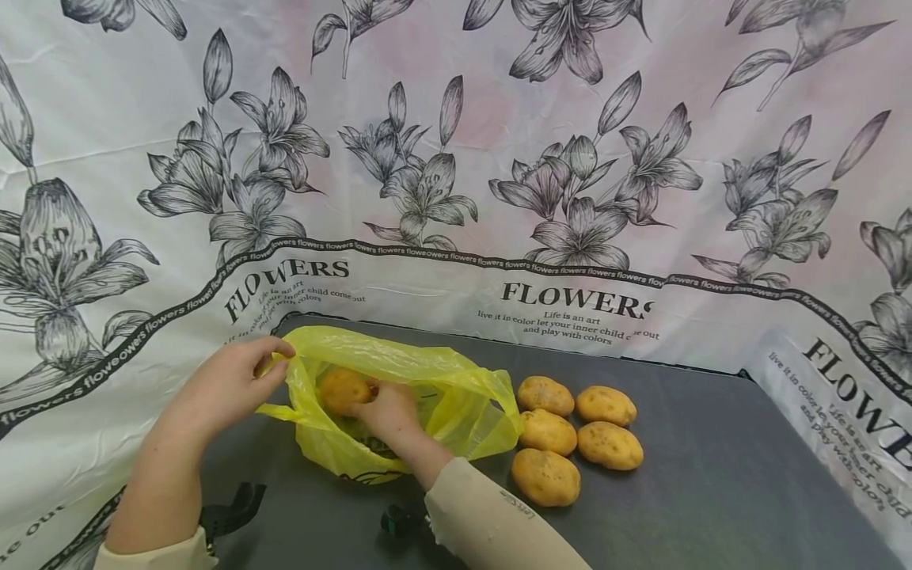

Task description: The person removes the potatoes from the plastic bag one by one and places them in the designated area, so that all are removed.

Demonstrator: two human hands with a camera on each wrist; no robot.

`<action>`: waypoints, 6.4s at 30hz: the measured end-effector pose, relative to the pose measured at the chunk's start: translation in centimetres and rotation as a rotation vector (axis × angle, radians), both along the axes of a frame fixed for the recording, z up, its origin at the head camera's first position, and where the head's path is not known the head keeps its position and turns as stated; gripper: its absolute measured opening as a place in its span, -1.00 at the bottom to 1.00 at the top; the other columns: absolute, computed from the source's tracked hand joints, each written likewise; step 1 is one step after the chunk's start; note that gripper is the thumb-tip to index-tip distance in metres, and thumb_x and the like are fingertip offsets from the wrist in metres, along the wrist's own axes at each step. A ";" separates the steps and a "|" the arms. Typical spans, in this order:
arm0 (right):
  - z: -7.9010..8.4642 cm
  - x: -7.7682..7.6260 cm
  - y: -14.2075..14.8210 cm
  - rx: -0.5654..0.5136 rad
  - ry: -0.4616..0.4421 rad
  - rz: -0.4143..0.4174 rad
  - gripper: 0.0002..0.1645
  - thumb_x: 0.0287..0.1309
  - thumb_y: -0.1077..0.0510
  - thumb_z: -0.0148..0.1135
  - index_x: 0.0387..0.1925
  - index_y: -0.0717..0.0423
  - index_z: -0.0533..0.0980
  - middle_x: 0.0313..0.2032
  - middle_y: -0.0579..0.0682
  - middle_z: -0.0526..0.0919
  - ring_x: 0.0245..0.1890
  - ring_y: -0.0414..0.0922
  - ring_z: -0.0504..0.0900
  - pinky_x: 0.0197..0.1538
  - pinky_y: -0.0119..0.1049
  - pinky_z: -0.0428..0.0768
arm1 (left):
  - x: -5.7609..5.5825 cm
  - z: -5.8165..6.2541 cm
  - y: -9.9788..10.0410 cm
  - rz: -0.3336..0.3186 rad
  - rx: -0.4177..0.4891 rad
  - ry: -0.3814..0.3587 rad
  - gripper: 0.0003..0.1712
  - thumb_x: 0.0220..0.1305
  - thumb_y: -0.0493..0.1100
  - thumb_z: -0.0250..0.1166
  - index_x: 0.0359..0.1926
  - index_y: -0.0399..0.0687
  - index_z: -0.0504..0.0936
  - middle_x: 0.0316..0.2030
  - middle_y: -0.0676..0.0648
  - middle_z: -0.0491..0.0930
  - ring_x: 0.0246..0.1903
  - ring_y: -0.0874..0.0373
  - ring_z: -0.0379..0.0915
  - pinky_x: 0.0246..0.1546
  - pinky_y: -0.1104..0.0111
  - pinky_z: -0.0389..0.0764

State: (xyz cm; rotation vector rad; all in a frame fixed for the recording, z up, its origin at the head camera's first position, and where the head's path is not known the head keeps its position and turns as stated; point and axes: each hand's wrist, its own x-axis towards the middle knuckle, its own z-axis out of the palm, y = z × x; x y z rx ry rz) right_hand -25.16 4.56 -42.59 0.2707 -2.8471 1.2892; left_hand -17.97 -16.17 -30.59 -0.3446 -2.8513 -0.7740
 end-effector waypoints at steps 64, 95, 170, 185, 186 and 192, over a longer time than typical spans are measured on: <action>5.0 6.4 8.5 -0.313 -0.052 0.195 -0.46 0.07 -0.07 0.58 0.06 0.03 0.68 -0.18 -0.18 0.65 -0.40 -0.14 0.56 -0.41 -0.28 0.54 | -0.3 -0.4 -0.2 -0.012 -0.022 -0.007 -0.64 0.50 -0.17 0.12 0.18 -0.26 0.58 -0.48 -0.04 0.36 -0.52 0.08 0.29 -0.48 0.21 0.36; 6.4 8.7 12.6 -0.324 0.008 0.213 -0.45 0.09 -0.01 0.56 0.09 0.08 0.64 -0.15 -0.10 0.63 -0.18 -0.11 0.57 -0.08 -0.19 0.58 | -0.2 -0.4 -0.1 -0.013 -0.014 -0.024 -0.64 0.51 -0.17 0.10 0.19 -0.26 0.56 -0.48 -0.04 0.36 -0.52 0.08 0.29 -0.50 0.21 0.37; 7.5 12.8 28.7 -0.345 -0.140 0.010 -0.30 0.11 0.11 0.56 0.23 0.25 0.48 0.08 0.13 0.58 0.00 0.01 0.64 -0.04 -0.21 0.66 | -0.6 -0.9 0.5 -0.027 -0.020 -0.014 -0.65 0.49 -0.18 0.12 0.15 -0.29 0.59 -0.49 -0.04 0.36 -0.56 0.09 0.30 -0.53 0.21 0.38; 7.0 13.5 33.1 -0.295 -0.175 -0.065 -0.18 0.15 0.11 0.53 0.37 0.28 0.39 0.20 0.17 0.53 0.07 0.03 0.63 -0.04 -0.22 0.67 | -0.7 -1.0 0.4 -0.021 -0.039 -0.003 -0.65 0.48 -0.19 0.12 0.13 -0.29 0.60 -0.49 -0.03 0.35 -0.53 0.09 0.28 -0.52 0.22 0.35; 6.9 13.6 33.4 -0.285 -0.185 -0.078 -0.17 0.16 0.10 0.53 0.38 0.29 0.38 0.18 0.17 0.54 0.06 0.04 0.63 -0.04 -0.22 0.67 | -0.7 -1.0 0.4 -0.022 -0.039 -0.002 -0.66 0.48 -0.19 0.12 0.13 -0.29 0.60 -0.49 -0.03 0.35 -0.53 0.09 0.27 -0.52 0.22 0.35; 6.5 13.5 35.2 -0.226 -0.229 -0.109 -0.14 0.19 0.07 0.51 0.40 0.33 0.35 0.16 0.15 0.55 0.05 0.04 0.61 -0.05 -0.14 0.68 | -0.7 -1.0 0.4 -0.025 -0.034 -0.007 -0.65 0.49 -0.19 0.11 0.14 -0.29 0.60 -0.50 -0.03 0.35 -0.55 0.10 0.27 -0.53 0.22 0.35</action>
